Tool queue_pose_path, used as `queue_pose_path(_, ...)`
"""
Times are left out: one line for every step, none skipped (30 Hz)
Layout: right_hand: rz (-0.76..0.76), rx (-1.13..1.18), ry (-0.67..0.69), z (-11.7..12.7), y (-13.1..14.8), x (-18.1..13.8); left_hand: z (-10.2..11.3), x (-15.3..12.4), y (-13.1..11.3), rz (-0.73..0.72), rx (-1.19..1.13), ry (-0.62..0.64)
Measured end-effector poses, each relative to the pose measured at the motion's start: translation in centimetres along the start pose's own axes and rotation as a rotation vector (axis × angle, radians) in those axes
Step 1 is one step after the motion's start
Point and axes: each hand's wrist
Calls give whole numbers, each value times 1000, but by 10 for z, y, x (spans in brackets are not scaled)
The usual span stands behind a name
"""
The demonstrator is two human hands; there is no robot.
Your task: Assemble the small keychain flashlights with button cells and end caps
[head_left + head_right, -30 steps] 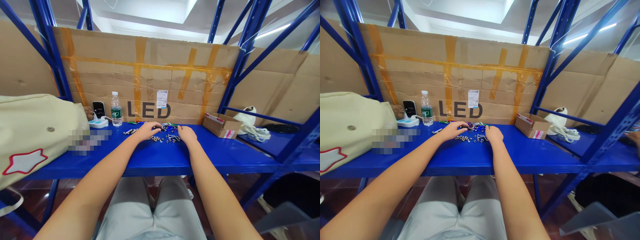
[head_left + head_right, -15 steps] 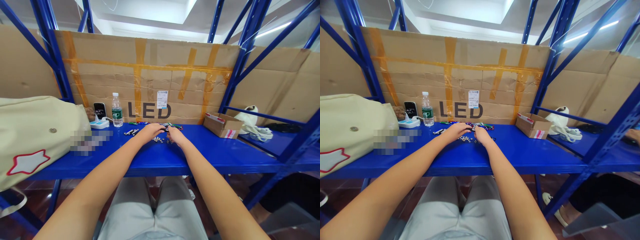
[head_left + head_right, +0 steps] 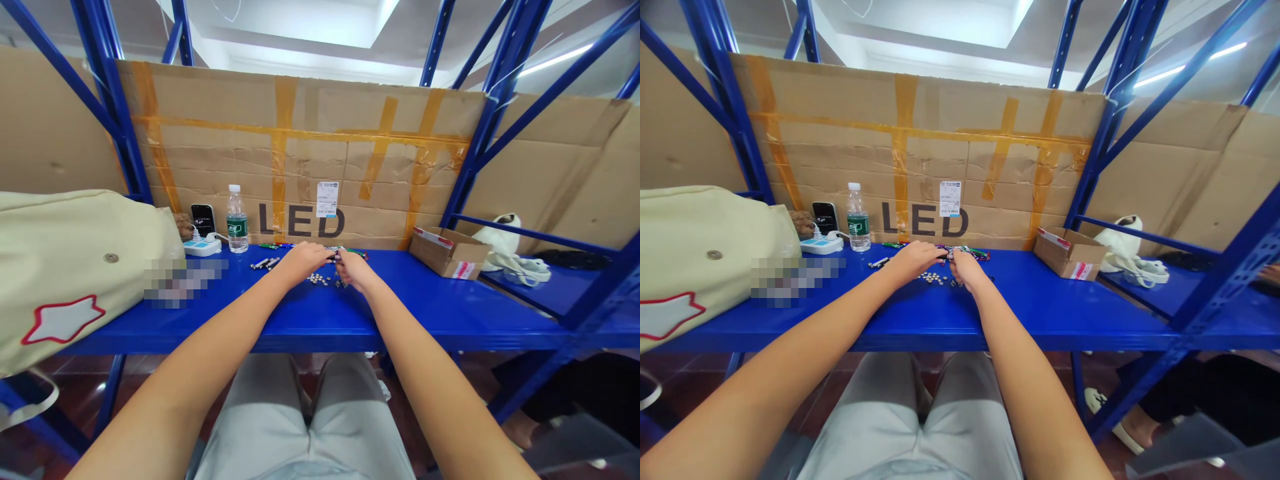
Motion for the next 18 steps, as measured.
queue_pose_path(0, 12, -16, 0, 0, 0, -1, 1, -1, 26, -36, -14)
queue_pose_path(14, -11, -49, 0, 1, 0, -2, 2, -2, 55, -89, -33)
queue_pose_path(37, -59, -94, 0, 0, 1, -2, 3, -3, 89, -157, -50)
queue_pose_path(66, -129, -145, 0, 0, 2, -2, 3, -4, 136, -240, -62)
queue_pose_path(102, -212, -198, 0, 0, 3, -2, 3, -4, 197, -333, -66)
queue_pose_path(139, -301, -244, 0, -1, 4, -1, 2, -3, 269, -426, -59)
queue_pose_path(171, -388, -276, -1, -1, 4, 0, 1, -1, 339, -513, -39)
queue_pose_path(198, -465, -294, -2, -1, 5, 2, -1, 1, 398, -587, -11)
queue_pose_path(220, -526, -305, -4, -1, 5, 3, -3, 5, 439, -648, 21)
queue_pose_path(238, -575, -310, -6, -1, 5, 4, -5, 9, 462, -695, 53)
queue_pose_path(251, -613, -311, -8, -1, 5, 5, -7, 14, 471, -734, 86)
queue_pose_path(258, -650, -309, -11, -1, 5, 6, -9, 18, 476, -770, 117)
queue_pose_path(257, -688, -306, -13, 0, 4, 7, -10, 22, 480, -801, 147)
queue_pose_path(249, -730, -300, -15, 0, 4, 7, -12, 25, 488, -825, 174)
queue_pose_path(236, -773, -290, -17, 0, 4, 8, -13, 27, 494, -839, 199)
queue_pose_path(225, -811, -281, -18, 1, 3, 8, -14, 28, 495, -839, 223)
queue_pose_path(216, -839, -275, -19, 1, 3, 8, -15, 28, 492, -816, 239)
queue_pose_path(210, -853, -272, -20, 1, 4, 8, -15, 27, 480, -773, 244)
Point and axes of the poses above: each hand's wrist, its own x-axis towards the middle knuckle, its own z-axis out of the back of the hand, y = z × x, and after that the axes turned 15 degrees about -x, right-handed
